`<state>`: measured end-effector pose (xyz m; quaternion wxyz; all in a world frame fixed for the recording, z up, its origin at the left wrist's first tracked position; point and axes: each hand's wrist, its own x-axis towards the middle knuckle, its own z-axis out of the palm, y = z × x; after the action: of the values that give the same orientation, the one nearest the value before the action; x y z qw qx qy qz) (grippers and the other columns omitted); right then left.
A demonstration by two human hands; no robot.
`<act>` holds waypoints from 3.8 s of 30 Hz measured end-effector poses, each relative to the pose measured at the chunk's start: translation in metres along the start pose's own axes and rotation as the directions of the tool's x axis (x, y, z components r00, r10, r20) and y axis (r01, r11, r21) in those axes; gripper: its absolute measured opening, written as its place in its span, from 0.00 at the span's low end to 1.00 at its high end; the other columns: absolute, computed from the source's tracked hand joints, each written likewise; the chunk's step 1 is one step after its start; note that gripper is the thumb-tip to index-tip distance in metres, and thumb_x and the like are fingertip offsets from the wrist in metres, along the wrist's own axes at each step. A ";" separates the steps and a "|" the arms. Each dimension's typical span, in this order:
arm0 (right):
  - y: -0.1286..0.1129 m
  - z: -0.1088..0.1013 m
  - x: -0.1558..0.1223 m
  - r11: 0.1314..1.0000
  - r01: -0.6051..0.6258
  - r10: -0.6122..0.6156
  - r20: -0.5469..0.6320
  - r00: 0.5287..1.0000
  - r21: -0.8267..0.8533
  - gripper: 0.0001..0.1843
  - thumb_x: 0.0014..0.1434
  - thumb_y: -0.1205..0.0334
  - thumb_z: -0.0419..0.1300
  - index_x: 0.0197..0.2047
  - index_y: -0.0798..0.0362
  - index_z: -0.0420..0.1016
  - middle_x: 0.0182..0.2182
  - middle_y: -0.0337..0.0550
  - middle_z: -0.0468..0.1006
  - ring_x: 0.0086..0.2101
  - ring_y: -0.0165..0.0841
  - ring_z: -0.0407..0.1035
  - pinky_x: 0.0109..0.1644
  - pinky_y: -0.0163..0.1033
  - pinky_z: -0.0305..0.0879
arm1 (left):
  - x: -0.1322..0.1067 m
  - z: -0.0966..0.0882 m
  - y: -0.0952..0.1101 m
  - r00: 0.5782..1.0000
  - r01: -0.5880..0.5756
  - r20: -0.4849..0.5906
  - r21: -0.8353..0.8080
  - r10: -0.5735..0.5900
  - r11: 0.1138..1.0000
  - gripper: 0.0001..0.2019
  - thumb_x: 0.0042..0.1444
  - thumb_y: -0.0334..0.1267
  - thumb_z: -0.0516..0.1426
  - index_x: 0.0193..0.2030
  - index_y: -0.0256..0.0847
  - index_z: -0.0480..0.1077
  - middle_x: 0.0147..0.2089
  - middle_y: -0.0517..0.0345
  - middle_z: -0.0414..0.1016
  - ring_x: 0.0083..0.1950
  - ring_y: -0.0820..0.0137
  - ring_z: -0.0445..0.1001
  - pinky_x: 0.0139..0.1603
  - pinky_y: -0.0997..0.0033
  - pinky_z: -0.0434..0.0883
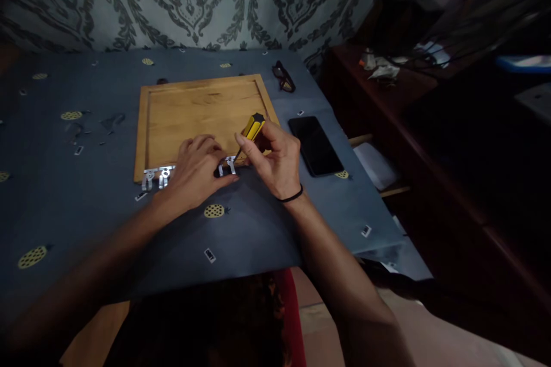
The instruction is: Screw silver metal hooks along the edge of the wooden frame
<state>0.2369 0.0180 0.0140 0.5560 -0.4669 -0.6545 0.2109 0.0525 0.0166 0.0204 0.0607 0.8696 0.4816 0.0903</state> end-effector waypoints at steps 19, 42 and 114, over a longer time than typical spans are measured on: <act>-0.008 0.000 -0.006 0.999 0.033 -0.032 -0.205 0.978 0.004 0.13 0.64 0.48 0.73 0.35 0.48 0.82 0.27 0.35 0.81 0.19 0.29 0.74 0.21 0.36 0.69 | -0.002 0.005 0.001 1.000 0.019 -0.009 -0.069 -0.020 0.997 0.16 0.65 0.47 0.69 0.49 0.34 0.83 0.56 0.41 0.79 0.65 0.47 0.70 0.62 0.46 0.67; -0.009 0.006 -0.007 0.999 -0.043 0.041 -0.152 0.987 -0.007 0.20 0.60 0.40 0.74 0.34 0.48 0.82 0.26 0.34 0.81 0.17 0.27 0.72 0.20 0.34 0.69 | -0.002 0.005 0.002 1.000 0.015 -0.017 -0.077 -0.017 0.997 0.15 0.66 0.48 0.68 0.48 0.37 0.83 0.53 0.40 0.79 0.62 0.47 0.71 0.59 0.48 0.68; -0.008 -0.005 -0.007 0.999 -0.007 0.006 0.012 1.000 0.032 0.14 0.64 0.46 0.72 0.43 0.47 0.85 0.36 0.38 0.85 0.23 0.27 0.75 0.25 0.35 0.74 | -0.001 0.000 0.004 0.998 0.049 0.044 -0.073 -0.045 0.996 0.17 0.67 0.48 0.68 0.51 0.35 0.83 0.54 0.40 0.80 0.64 0.47 0.72 0.62 0.48 0.69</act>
<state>0.2381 0.0071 0.0180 0.5590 -0.4588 -0.6527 0.2258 0.0554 0.0139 0.0213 0.1052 0.8569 0.4969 0.0881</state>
